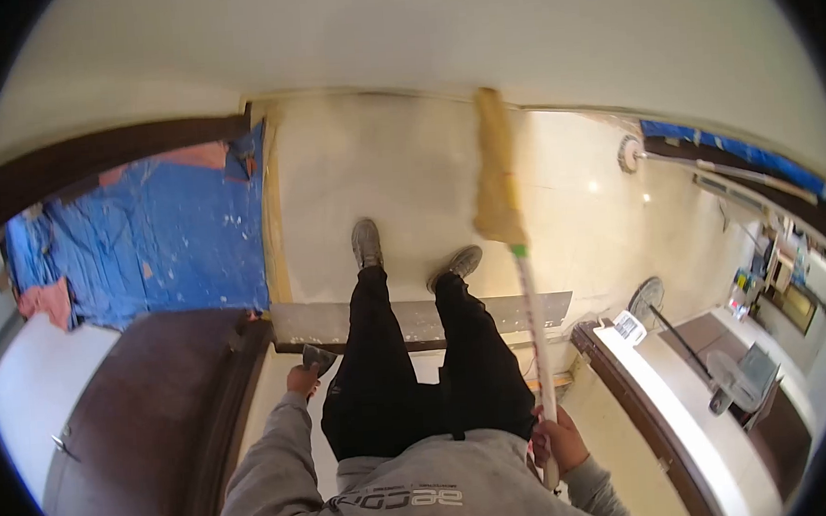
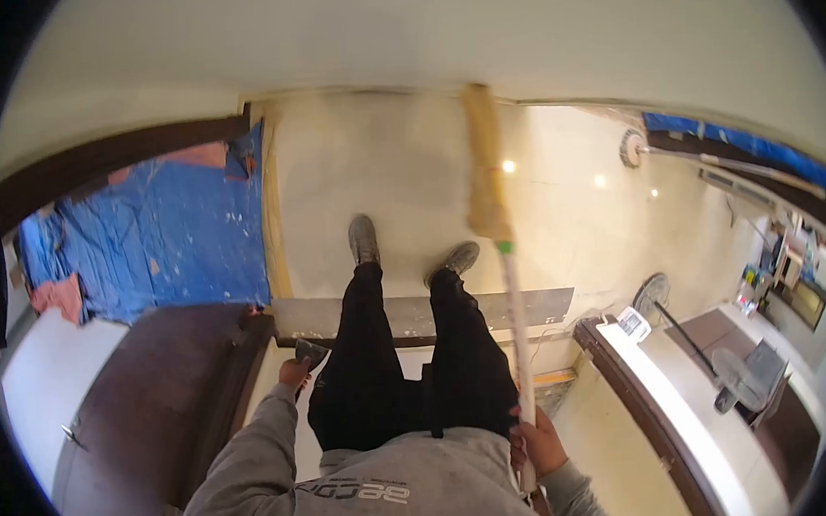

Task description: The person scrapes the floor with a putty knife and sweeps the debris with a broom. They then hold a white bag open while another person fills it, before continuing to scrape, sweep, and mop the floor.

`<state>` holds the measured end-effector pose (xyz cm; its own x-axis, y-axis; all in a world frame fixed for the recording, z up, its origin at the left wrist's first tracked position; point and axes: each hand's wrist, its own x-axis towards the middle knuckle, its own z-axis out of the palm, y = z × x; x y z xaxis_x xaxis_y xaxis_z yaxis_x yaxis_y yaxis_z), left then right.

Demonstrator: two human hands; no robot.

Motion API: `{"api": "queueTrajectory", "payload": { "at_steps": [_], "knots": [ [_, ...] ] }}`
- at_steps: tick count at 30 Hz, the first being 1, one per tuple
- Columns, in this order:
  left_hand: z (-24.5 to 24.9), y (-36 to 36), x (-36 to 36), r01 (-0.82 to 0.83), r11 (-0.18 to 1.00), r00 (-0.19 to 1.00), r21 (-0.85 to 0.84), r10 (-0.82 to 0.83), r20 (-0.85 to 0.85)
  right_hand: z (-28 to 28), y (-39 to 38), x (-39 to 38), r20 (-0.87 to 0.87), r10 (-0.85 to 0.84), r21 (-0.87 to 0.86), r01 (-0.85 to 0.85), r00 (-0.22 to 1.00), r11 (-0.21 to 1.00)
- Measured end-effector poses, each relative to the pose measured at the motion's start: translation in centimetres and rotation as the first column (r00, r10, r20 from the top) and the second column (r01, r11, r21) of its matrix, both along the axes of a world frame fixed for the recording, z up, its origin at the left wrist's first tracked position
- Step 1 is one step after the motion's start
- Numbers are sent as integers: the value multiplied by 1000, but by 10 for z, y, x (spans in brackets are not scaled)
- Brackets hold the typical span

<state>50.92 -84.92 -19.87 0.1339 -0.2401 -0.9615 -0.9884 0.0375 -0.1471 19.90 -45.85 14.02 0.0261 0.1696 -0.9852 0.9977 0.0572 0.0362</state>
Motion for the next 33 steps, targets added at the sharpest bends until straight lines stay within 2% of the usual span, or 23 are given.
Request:
{"api": "queueTrajectory", "payload": {
  "at_steps": [2, 3, 4, 5, 6, 7, 8, 9, 11, 13, 15, 17, 19, 21, 22, 23, 24, 25, 26, 28, 29, 31, 33],
  "knots": [
    [19, -7, -17, -179, 984, 979, 14, 179, -99, 4, -10, -12, 75, -60, -280, 79, 995, 957],
    [31, -9, -33, -196, 981, 968, -7, 193, -162, 2, -20, -20, 146, -137, -345, 180, 980, 921],
    [35, -12, -42, -231, 972, 958, -33, 222, -181, -24, -18, -10, 111, -130, -507, 169, 985, 845],
    [42, -16, -53, -198, 980, 952, -31, 185, -243, -36, -34, -17, 144, -161, -574, 215, 976, 790],
    [49, -17, -64, -174, 984, 940, -34, 155, -303, -70, -39, -9, 202, -269, -678, 333, 942, 656],
    [59, -17, -78, -148, 988, 940, -39, 128, -316, -112, -46, -4, 208, -245, -724, 317, 947, 613],
    [72, -16, -93, -202, 979, 907, -35, 173, -383, -165, -56, -2, 464, -356, -589, 583, 811, 560],
    [86, -14, -107, -257, 966, 869, -29, 218, -445, -193, -71, -20, 620, -355, -533, 707, 700, 465],
    [119, -10, -132, -236, 970, 866, -52, 186, -464, -262, -90, -39, 649, -332, -505, 714, 684, 485],
    [146, 1, -149, -227, 969, 864, -92, 157, -478, -311, -90, -50, 660, -379, -563, 761, 649, 324],
    [174, 15, -155, -268, 953, 862, -143, 171, -477, -333, -64, -64, 518, -619, -573, 777, 590, 261],
    [189, 25, -153, -152, 973, 898, -172, 63, -435, -343, -4, -91, 337, -512, -693, 576, 790, 433],
    [198, 45, -166, 24, 983, 927, -181, -90, -363, -345, 74, -106, 345, -548, -705, 596, 762, 385],
    [205, 66, -179, 88, 977, 922, -196, -155, -354, -345, 150, -116, 357, -595, -721, 618, 720, 315],
    [208, 76, -188, 145, 969, 916, -201, -208, -343, -351, 187, -120, 301, -638, -681, 628, 709, 377],
    [212, 86, -202, 159, 964, 911, -212, -226, -345, -332, 217, -125, 42, -576, -711, 430, 816, 557],
    [214, 96, -222, 285, 933, 882, -219, -345, -322, -318, 237, -131, 96, -735, -570, 642, 672, 513],
    [217, 106, -237, 412, 885, 833, -218, -463, -302, -305, 259, -134, 59, -767, -526, 673, 639, 520],
    [215, 111, -248, 442, 870, 814, -217, -491, -311, -292, 282, -135, -50, -737, -505, 619, 674, 601],
    [207, 121, -281, 446, 877, 763, -181, -478, -435, -283, 322, -134, -95, -729, -434, 630, 678, 643],
    [208, 129, -299, 482, 858, 734, -180, -507, -452, -279, 334, -129, -112, -757, -439, 652, 644, 619],
    [222, 149, -338, 416, 880, 707, -231, -472, -526, -276, 340, -126, -310, -674, -313, 597, 671, 739],
    [237, 167, -368, 465, 845, 637, -263, -526, -564, -259, 332, -112, -440, -572, -273, 504, 693, 820]
  ]
}}
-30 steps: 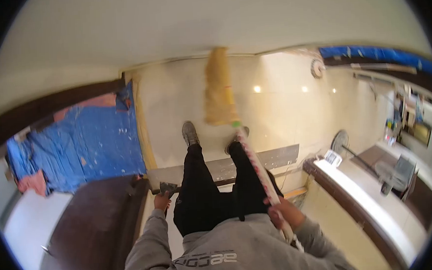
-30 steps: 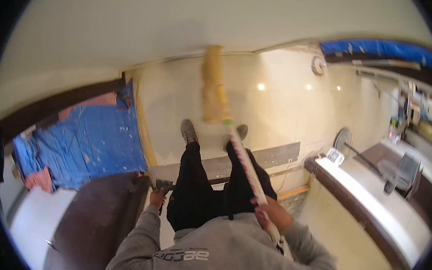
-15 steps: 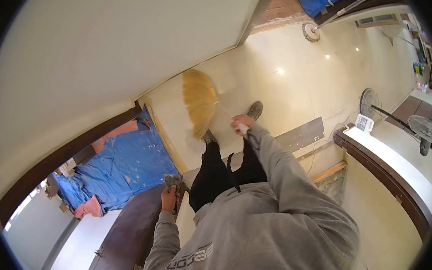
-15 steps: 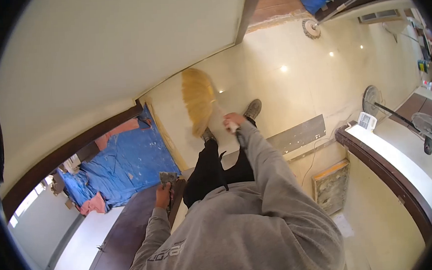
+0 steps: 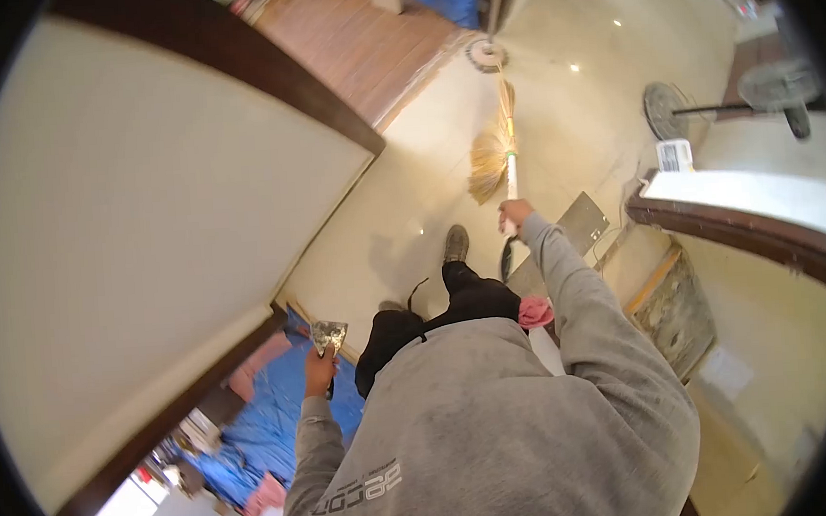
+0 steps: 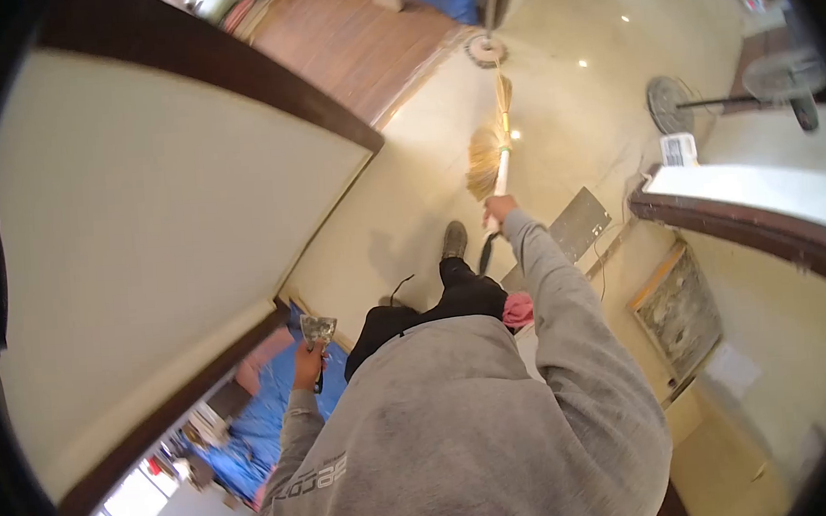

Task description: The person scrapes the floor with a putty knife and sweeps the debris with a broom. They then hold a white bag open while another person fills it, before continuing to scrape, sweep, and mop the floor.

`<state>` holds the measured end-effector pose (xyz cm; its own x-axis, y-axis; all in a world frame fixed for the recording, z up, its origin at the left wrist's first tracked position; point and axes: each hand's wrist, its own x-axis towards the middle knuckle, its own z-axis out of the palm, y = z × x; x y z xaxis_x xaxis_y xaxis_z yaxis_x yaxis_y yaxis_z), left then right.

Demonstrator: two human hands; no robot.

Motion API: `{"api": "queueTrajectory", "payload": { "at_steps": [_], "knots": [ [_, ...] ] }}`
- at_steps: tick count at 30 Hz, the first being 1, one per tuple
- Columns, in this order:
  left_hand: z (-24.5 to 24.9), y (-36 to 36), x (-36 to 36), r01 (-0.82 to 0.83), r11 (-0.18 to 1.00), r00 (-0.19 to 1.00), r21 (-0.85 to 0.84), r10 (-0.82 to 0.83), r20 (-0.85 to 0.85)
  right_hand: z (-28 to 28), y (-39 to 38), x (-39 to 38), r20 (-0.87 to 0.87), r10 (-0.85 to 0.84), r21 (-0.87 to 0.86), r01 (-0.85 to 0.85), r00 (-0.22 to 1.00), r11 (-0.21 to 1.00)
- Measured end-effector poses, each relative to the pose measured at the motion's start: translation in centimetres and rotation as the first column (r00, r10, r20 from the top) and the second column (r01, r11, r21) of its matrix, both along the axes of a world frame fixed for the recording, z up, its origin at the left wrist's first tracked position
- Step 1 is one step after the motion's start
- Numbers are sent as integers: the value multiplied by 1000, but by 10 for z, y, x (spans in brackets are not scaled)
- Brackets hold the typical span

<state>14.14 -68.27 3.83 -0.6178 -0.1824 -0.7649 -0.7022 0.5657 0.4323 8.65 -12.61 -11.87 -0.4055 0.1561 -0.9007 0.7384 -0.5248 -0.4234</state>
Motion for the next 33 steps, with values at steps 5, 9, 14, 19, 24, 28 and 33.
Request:
{"api": "queueTrajectory", "payload": {
  "at_steps": [5, 9, 14, 19, 24, 28, 33],
  "knots": [
    [8, 12, -30, 159, 987, 983, 17, -157, -92, 101, -29, 52, -71, -133, 79, 138, 989, 987],
    [31, 51, -50, 404, 914, 910, -32, -406, -87, 106, -9, 67, -90, -181, -317, 144, 979, 937],
    [56, 78, -96, 455, 888, 890, -69, -455, 10, 26, 45, 63, 47, -400, -667, 328, 915, 669],
    [52, 67, -157, 338, 911, 922, -237, -371, -113, -7, 80, 35, 135, -406, -632, 394, 904, 667],
    [72, 110, -229, -8, 998, 991, 62, 16, -131, -24, 154, 7, 134, -550, -409, 551, 825, 727],
    [77, 199, -310, 122, 983, 981, 138, -98, -165, -40, 205, -25, 67, -486, -163, 490, 872, 856],
    [49, 344, -429, 419, 854, 890, 309, -319, -326, 3, 209, -34, -54, -500, 220, 499, 864, 838]
  ]
}}
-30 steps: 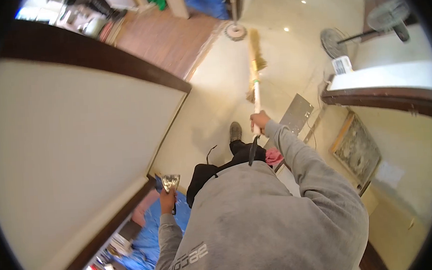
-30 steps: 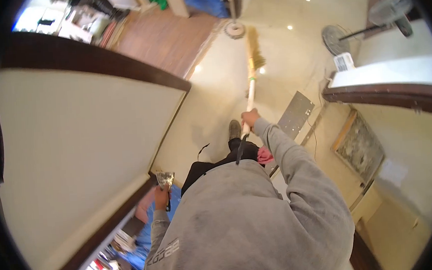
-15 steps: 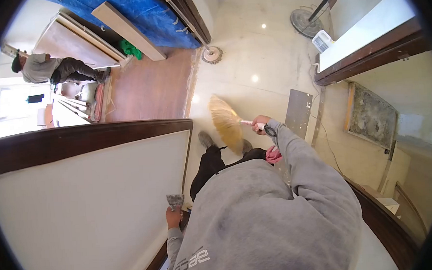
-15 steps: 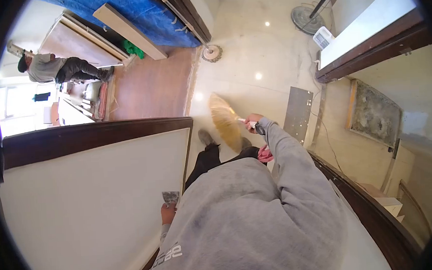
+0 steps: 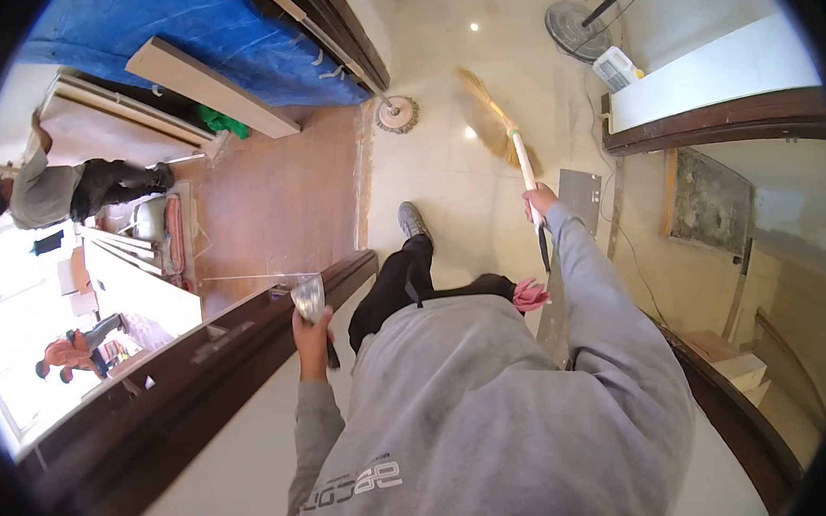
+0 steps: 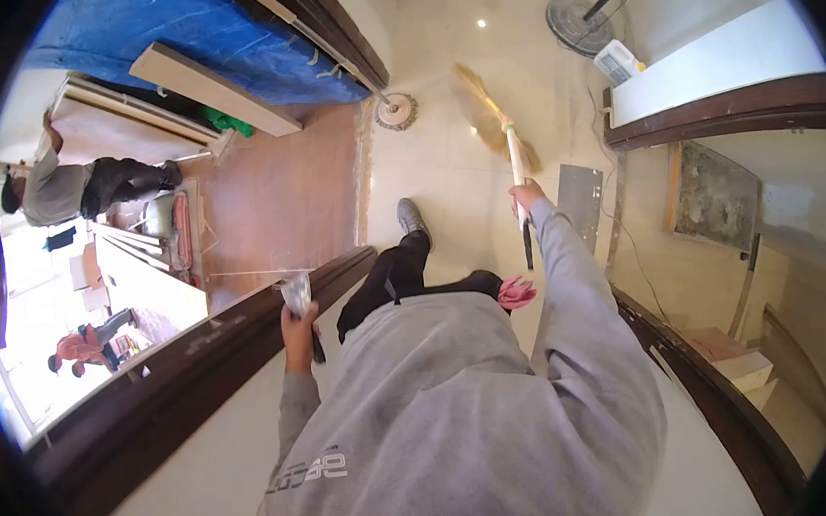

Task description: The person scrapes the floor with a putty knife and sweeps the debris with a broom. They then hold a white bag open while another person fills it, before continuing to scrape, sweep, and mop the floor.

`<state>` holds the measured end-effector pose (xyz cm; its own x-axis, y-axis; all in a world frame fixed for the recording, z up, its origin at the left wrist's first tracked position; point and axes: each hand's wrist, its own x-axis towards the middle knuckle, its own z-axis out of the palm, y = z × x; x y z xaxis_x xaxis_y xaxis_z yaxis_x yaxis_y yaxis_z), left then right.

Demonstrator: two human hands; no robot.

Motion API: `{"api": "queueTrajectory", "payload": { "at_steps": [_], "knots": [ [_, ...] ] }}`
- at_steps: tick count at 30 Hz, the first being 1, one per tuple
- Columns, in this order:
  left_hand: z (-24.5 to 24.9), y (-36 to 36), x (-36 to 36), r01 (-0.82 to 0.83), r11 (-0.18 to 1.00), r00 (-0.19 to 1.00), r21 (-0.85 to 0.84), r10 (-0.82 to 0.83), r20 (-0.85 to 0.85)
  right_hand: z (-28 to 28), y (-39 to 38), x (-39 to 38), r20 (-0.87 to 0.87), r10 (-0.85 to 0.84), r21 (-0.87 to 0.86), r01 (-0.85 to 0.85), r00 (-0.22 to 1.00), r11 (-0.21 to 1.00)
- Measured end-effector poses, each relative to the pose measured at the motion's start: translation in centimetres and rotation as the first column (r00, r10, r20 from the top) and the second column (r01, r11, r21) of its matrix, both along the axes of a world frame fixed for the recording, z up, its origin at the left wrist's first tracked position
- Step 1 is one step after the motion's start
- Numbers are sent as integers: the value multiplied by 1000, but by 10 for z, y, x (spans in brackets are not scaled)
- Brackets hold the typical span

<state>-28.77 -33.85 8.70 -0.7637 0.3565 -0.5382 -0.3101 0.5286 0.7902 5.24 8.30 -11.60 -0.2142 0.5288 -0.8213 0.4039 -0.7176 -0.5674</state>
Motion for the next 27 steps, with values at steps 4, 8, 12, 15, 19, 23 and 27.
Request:
{"api": "queueTrajectory", "payload": {
  "at_steps": [4, 8, 12, 15, 19, 23, 27],
  "knots": [
    [-24, 103, -79, 66, 998, 996, -6, -65, 66, 64, -49, 34, 96, -22, -47, 26, 995, 999],
    [-54, 167, -133, 178, 983, 981, -40, -174, 86, 171, -94, 71, 68, -138, -300, 152, 988, 942],
    [-124, 165, -180, 446, 790, 837, -421, -535, -118, 208, -144, 106, 65, -280, -441, 279, 958, 853],
    [-146, 152, -203, 555, 598, 751, -578, -659, 39, 217, -150, 98, 132, -596, -669, 515, 792, 536],
    [-144, 152, -226, 634, 499, 730, -591, -639, 243, 144, -128, 67, 281, -821, -791, 604, 497, 95],
    [-86, 203, -227, 594, 592, 774, -545, -604, 189, 42, -58, 22, 258, -900, -715, 696, 351, 66],
    [-35, 261, -235, 531, 680, 824, -505, -552, 124, 18, 68, -74, -212, -769, -569, 563, 603, 599]
  ]
}}
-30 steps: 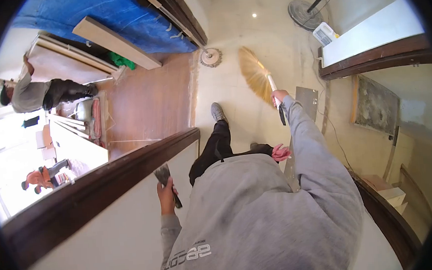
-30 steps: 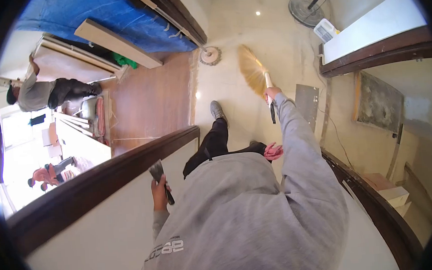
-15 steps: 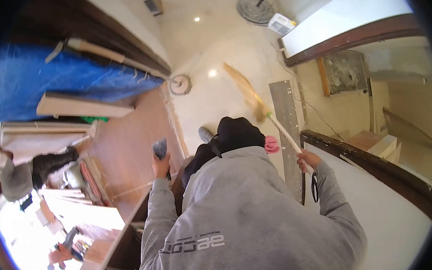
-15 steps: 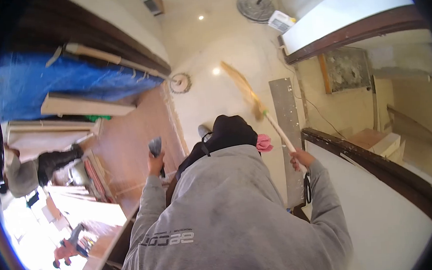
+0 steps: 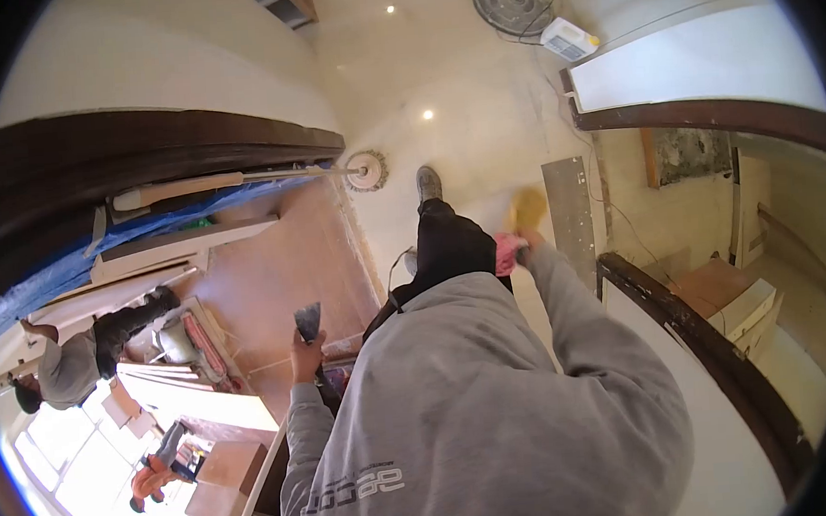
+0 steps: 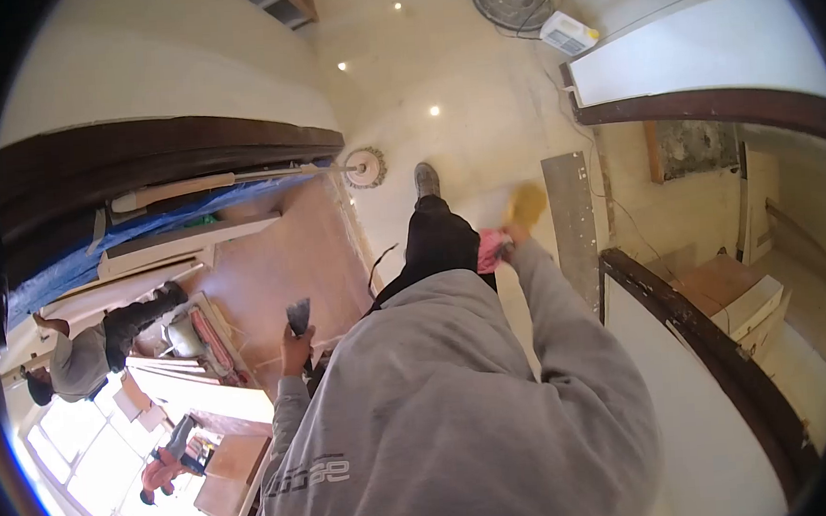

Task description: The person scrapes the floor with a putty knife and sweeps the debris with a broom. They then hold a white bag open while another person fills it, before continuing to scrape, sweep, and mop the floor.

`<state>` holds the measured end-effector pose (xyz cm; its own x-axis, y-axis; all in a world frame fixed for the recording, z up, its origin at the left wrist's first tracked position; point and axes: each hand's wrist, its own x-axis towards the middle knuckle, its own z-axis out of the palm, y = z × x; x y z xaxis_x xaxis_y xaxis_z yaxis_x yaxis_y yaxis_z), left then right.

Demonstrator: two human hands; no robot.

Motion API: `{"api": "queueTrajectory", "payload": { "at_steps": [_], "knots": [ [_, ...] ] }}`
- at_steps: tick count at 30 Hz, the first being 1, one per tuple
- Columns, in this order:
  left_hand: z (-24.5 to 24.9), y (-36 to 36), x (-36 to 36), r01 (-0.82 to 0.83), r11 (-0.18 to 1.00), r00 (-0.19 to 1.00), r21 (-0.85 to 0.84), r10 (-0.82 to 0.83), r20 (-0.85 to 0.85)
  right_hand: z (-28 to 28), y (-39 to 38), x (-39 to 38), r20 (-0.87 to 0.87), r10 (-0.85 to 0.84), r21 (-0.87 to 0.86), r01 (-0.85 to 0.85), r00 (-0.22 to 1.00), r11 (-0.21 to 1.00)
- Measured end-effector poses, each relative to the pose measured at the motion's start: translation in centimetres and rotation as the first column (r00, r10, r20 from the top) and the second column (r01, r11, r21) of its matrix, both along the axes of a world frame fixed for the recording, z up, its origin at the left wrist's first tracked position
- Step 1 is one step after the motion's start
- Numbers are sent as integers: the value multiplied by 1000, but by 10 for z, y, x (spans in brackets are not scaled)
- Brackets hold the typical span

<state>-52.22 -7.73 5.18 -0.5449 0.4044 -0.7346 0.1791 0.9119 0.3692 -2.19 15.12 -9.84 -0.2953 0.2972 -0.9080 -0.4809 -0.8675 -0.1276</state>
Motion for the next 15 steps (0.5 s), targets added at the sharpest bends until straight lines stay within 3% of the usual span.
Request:
{"api": "queueTrajectory", "payload": {
  "at_steps": [1, 2, 3, 4, 5, 6, 7, 8, 10, 13, 15],
  "knots": [
    [13, 13, 4, -12, 1000, 1000, -22, 12, -3, -51, 17, 4, -92, 112, 284, -82, 989, 955],
    [26, 28, 7, -41, 999, 999, 5, 41, -29, -58, 58, -17, -199, 36, 117, -13, 979, 993],
    [38, 41, 11, -69, 997, 996, 38, 71, -55, -92, 97, -34, -364, -190, -201, 122, 912, 972],
    [47, 50, 17, -109, 994, 992, 29, 110, -68, -79, 141, -56, -362, -49, -139, -2, 931, 990],
    [54, 59, 22, -123, 992, 989, 22, 124, -74, -71, 181, -77, -337, -69, -147, 20, 939, 989],
    [62, 65, 29, -117, 993, 989, 27, 119, -85, -80, 213, -90, -350, 19, 5, -19, 937, 1000],
    [68, 64, 35, -113, 993, 989, 30, 115, -94, -60, 247, -104, -405, -27, -79, -5, 914, 997],
    [63, 53, 35, -131, 991, 987, 19, 132, -94, -69, 274, -110, -430, -1, 59, 30, 903, 998],
    [50, 27, 35, 42, 999, 983, 18, -38, -178, -49, 320, -124, -380, -113, -85, 87, 918, 993],
    [62, 15, 52, -40, 997, 987, -70, 29, -155, -34, 349, -121, -450, -76, -106, 31, 890, 994],
    [66, 7, 60, -77, 991, 988, -107, 62, -138, -9, 344, -106, -447, -14, -22, 5, 895, 1000]
  ]
}}
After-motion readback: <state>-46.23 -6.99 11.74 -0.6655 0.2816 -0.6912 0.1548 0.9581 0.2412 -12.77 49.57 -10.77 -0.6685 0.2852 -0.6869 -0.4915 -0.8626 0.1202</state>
